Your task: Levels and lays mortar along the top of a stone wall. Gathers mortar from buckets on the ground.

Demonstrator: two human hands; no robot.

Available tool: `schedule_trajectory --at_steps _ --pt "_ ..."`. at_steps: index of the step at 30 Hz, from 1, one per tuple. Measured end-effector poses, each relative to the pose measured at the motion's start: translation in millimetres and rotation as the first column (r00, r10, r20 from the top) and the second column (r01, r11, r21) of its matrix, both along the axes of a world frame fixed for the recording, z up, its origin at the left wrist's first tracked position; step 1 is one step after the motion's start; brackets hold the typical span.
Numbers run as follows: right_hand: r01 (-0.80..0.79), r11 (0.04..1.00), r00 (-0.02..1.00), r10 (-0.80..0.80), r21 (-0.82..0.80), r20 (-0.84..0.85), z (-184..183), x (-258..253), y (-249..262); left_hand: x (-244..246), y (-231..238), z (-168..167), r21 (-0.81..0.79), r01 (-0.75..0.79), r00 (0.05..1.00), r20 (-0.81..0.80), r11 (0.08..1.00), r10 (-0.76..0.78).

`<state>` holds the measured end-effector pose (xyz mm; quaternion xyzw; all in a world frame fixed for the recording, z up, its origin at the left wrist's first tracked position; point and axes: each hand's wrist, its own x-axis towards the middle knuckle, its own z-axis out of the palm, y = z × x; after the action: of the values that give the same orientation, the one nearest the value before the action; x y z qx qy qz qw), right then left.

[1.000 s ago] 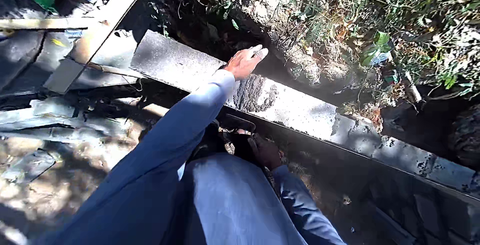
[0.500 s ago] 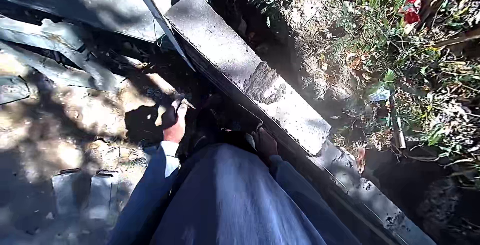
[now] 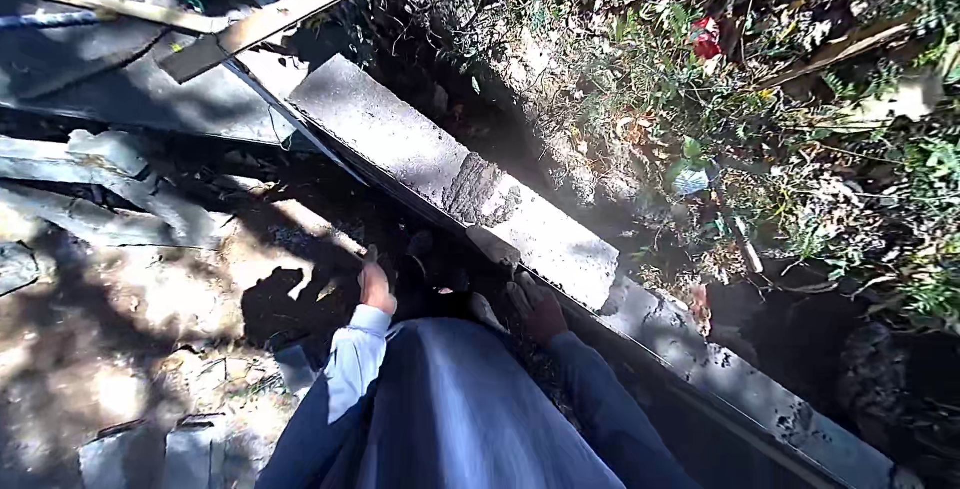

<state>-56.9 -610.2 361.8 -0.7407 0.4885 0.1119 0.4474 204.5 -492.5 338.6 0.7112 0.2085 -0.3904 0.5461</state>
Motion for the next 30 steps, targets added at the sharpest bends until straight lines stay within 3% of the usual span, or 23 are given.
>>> schedule_trajectory --at_steps 1,2,3,4,5,6,7,8,10,11,14,16,19,24,28,30 --pt "0.202 0.979 0.976 -0.204 0.04 0.08 8.9 2.8 -5.2 -6.1 -20.1 0.6 -0.031 -0.012 0.999 -0.041 0.999 0.011" --pt "0.43 0.891 0.884 -0.449 0.146 0.132 14.9 10.1 -10.4 -11.7 -37.9 -1.1 -0.07 -0.005 0.997 -0.071 0.998 0.001" --pt "0.615 0.737 0.742 -0.661 0.281 0.109 18.9 18.7 -16.9 -17.2 -55.2 -4.8 -0.087 -0.017 0.995 -0.098 0.996 0.008" --pt "0.717 0.592 0.62 -0.783 0.368 0.051 18.4 25.8 -22.3 -22.9 -72.5 -7.6 -0.088 -0.046 0.992 -0.121 0.995 0.035" --pt "0.754 0.507 0.563 -0.826 0.417 -0.013 17.1 34.2 -24.6 -27.3 -88.2 -8.6 -0.09 -0.082 0.987 -0.145 0.993 0.068" --pt "0.751 0.486 0.567 -0.822 0.448 -0.058 16.3 43.9 -23.1 -31.2 -101.1 -7.7 -0.094 -0.096 0.983 -0.164 0.991 0.08" --pt "0.714 0.523 0.619 -0.783 0.467 -0.069 17.1 53.0 -19.9 -35.8 -111.8 -8.3 -0.093 -0.101 0.982 -0.17 0.991 0.084" --pt "0.65 0.618 0.703 -0.71 0.442 -0.04 17.6 61.4 -16.8 -40.1 -121.2 -8.9 -0.093 -0.106 0.982 -0.164 0.99 0.089" --pt "0.497 0.838 0.858 -0.513 0.226 0.014 15.3 71.3 -13.5 -45.0 -129.8 -8.9 -0.119 -0.084 0.987 -0.148 0.989 0.066" --pt "0.427 0.899 0.903 -0.429 0.097 -0.002 16.8 75.2 -19.9 -45.3 -133.4 -8.4 -0.13 -0.076 0.989 -0.135 0.989 0.058" --pt "0.217 0.973 0.944 -0.23 -0.081 -0.236 31.4 88.7 -72.0 -41.9 -141.1 -10.0 -0.13 -0.053 0.997 -0.065 0.99 0.045" --pt "0.091 0.99 0.927 -0.125 -0.112 -0.354 30.3 94.0 -114.3 -42.6 -142.4 -10.9 -0.094 -0.077 0.996 -0.05 0.993 0.073" --pt "-0.15 0.98 0.917 0.088 -0.132 -0.389 14.5 103.8 -175.0 -44.8 -149.8 -14.2 -0.032 -0.167 0.986 -0.024 0.985 0.167" --pt "-0.556 0.825 0.776 0.473 -0.099 -0.417 14.7 141.6 -232.8 -55.2 -167.5 -14.6 0.016 -0.302 0.952 -0.053 0.953 0.302" --pt "-0.633 0.764 0.729 0.536 -0.122 -0.426 24.9 148.4 -236.0 -58.9 -174.4 -22.4 0.041 -0.351 0.933 -0.076 0.936 0.353" --pt "-0.605 0.785 0.754 0.511 -0.134 -0.412 4.3 132.5 -235.3 -60.2 -178.3 -25.6 0.074 -0.342 0.935 -0.071 0.937 0.347"
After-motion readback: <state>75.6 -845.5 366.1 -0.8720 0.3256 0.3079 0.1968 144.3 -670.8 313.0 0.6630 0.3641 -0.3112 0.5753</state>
